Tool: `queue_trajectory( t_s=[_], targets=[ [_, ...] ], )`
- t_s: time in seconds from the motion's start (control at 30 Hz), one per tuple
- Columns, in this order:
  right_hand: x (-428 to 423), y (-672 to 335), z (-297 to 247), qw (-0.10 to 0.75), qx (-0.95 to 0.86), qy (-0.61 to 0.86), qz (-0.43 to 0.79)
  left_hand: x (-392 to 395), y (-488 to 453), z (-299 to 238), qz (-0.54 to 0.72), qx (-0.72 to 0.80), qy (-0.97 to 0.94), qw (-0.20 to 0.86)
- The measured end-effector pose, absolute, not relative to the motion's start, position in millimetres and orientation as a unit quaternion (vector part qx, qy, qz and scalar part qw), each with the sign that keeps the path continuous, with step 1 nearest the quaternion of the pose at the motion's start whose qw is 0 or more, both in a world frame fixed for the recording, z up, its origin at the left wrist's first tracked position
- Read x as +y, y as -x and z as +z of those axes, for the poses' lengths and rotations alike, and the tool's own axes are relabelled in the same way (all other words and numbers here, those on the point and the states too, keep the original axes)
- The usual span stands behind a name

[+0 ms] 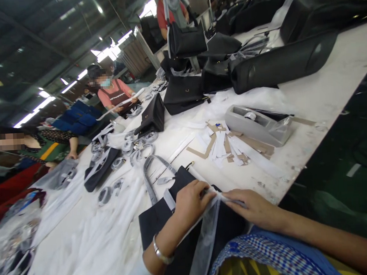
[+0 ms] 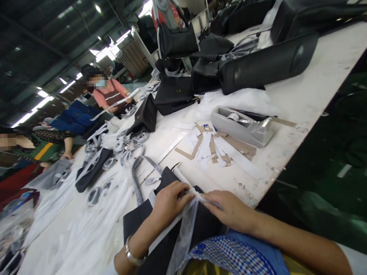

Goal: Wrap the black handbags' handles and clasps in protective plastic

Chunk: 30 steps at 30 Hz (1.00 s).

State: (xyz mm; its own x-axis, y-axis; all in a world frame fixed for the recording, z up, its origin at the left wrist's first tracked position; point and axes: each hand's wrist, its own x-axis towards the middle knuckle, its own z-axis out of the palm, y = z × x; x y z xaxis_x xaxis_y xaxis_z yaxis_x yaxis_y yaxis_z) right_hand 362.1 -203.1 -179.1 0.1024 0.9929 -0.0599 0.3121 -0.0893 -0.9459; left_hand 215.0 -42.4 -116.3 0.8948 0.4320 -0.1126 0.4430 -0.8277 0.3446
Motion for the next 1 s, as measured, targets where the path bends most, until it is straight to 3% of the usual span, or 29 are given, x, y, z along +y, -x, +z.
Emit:
queue_trajectory(
  t_s=[0.2, 0.43, 0.63, 0.8, 1.0],
  targets=[
    [-205, -358, -186, 0.390, -0.551, 0.645, 0.357, -54, -218, -116, -0.026, 0.264, -0.938, 0.225],
    [-205, -360, -189, 0.404, -0.547, 0.638, 0.362, -116, -180, -138, 0.068, 0.250, -0.964, 0.055],
    [-202, -367, -189, 0.442, -0.548, 0.590, 0.396, -116, -172, -166, 0.100, 0.212, -0.970, -0.059],
    [-199, -376, -190, 0.442, -0.542, 0.560, 0.444, -94, -178, -180, 0.199, 0.147, -0.968, -0.047],
    [-198, -384, -196, 0.380, -0.587, 0.565, 0.438, -87, -181, -197, 0.271, 0.142, -0.952, 0.000]
  ],
)
